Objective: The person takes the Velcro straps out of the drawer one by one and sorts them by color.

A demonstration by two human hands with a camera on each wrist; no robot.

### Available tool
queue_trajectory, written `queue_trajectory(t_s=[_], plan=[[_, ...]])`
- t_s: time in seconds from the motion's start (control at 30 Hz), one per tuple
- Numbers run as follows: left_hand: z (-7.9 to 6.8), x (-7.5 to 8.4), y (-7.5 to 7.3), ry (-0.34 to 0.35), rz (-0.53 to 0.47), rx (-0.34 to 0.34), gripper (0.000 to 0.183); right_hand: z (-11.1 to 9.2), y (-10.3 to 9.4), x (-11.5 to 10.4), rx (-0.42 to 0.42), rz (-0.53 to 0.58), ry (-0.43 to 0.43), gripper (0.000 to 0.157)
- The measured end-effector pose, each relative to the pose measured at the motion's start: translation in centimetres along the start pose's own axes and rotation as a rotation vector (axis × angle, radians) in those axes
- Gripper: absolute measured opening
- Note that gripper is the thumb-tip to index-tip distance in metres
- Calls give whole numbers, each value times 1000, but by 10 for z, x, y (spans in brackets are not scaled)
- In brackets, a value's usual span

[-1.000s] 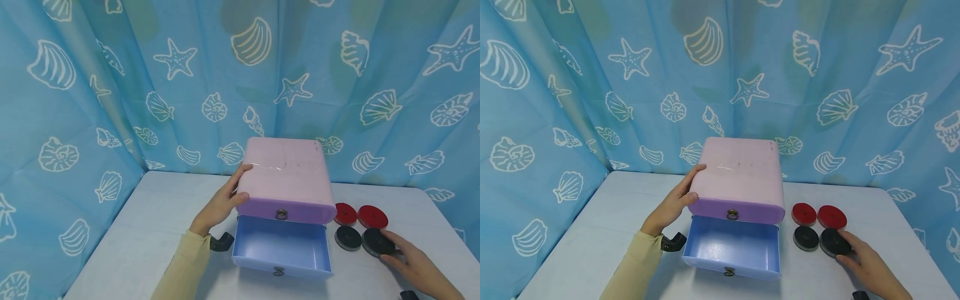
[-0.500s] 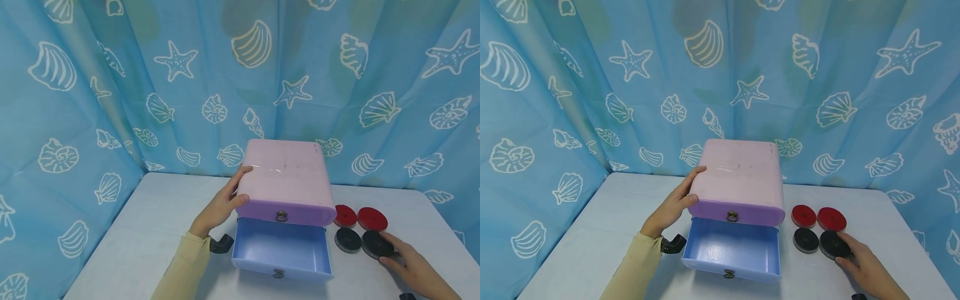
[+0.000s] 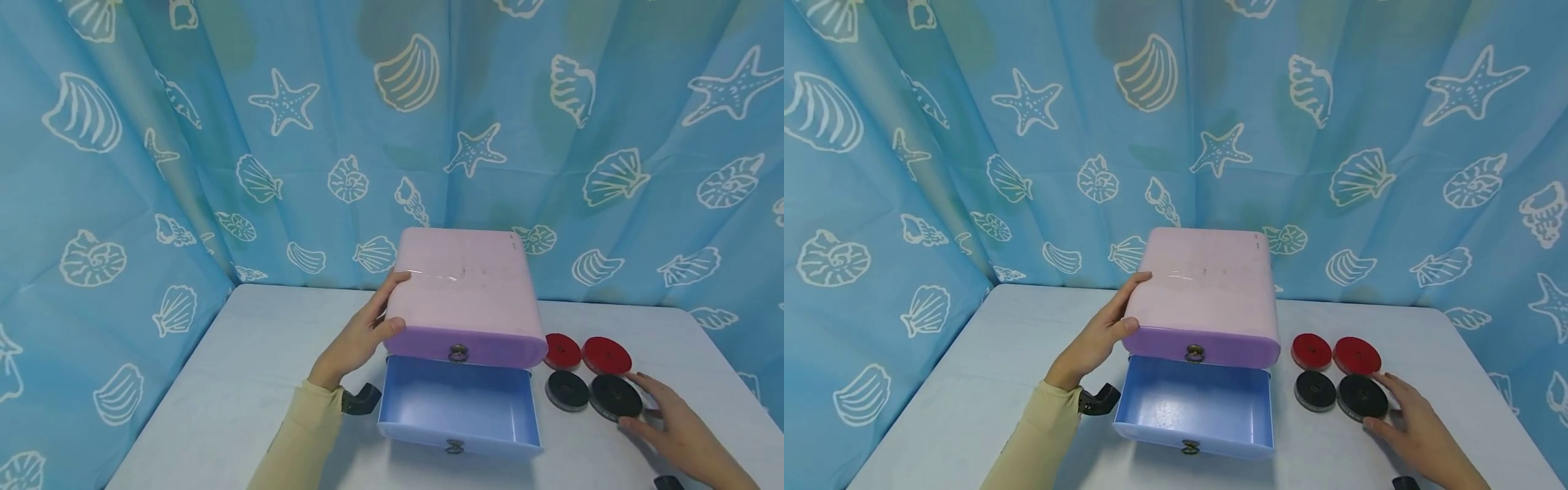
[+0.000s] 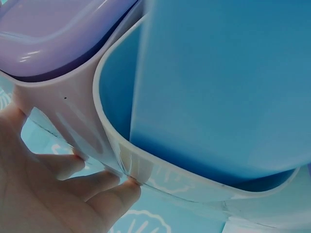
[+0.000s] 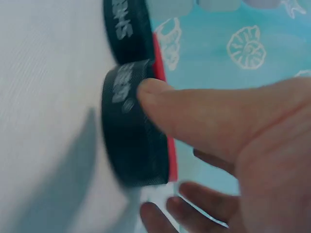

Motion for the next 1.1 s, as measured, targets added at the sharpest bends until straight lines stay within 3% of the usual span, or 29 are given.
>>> queue_trajectory(t_s=[0.17, 0.43, 0.67, 1.1], plan=[[0, -2, 1, -3, 5, 0, 71, -6, -14, -13, 139, 25, 35, 87], [0, -1, 2, 0, 0, -9, 71, -29, -26, -54, 317, 122, 30, 80], [-1, -1, 2, -6, 1, -1, 71, -42, -29, -84, 334, 209, 45, 87], [0, 0, 0, -10, 10, 8, 73, -72, -30, -137, 410, 235, -42, 80]])
Point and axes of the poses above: each hand's wrist, its own z-axis towards the middle knuckle, its own y-axis out of the palm, x = y × z, the point moved 4 cm from there along z, towards the middle knuckle, and after that the axes turned 3 degrees about y, right-handed, at the moved point
